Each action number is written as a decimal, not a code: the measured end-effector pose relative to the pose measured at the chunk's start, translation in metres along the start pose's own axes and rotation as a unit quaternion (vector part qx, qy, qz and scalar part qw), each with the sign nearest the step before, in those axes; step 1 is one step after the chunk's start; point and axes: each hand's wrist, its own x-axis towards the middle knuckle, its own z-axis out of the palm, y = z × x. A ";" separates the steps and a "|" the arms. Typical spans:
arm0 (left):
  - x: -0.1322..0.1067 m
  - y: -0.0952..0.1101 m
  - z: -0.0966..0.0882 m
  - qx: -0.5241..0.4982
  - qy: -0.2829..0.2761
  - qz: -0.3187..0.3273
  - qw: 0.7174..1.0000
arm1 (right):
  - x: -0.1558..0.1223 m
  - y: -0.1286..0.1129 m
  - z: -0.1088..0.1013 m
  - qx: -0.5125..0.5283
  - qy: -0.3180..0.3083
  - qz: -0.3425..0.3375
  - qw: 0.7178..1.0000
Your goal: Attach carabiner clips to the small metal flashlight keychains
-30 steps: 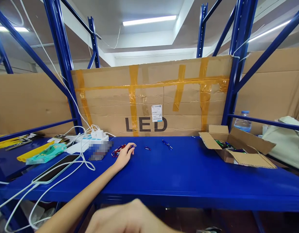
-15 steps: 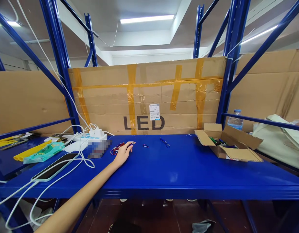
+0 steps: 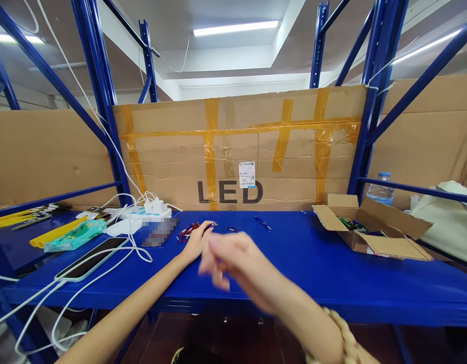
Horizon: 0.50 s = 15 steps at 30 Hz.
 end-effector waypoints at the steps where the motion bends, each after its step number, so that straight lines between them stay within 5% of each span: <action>1: 0.000 0.000 0.000 0.001 0.001 0.003 1.000 | 0.030 0.003 -0.008 -0.030 0.021 -0.006 0.999; 3: 0.000 0.000 0.000 0.010 -0.003 0.006 1.000 | 0.083 0.020 -0.029 -0.150 0.087 -0.005 0.985; 6: -0.001 0.001 0.000 0.028 -0.013 -0.006 0.999 | 0.129 0.061 -0.056 -0.367 0.156 0.061 0.915; 10: -0.002 0.004 -0.001 0.024 -0.022 -0.023 0.999 | 0.145 0.109 -0.067 -0.441 0.123 0.148 0.877; 15: -0.001 0.004 0.000 0.030 -0.035 -0.029 0.999 | 0.149 0.131 -0.061 -0.470 0.100 0.166 0.861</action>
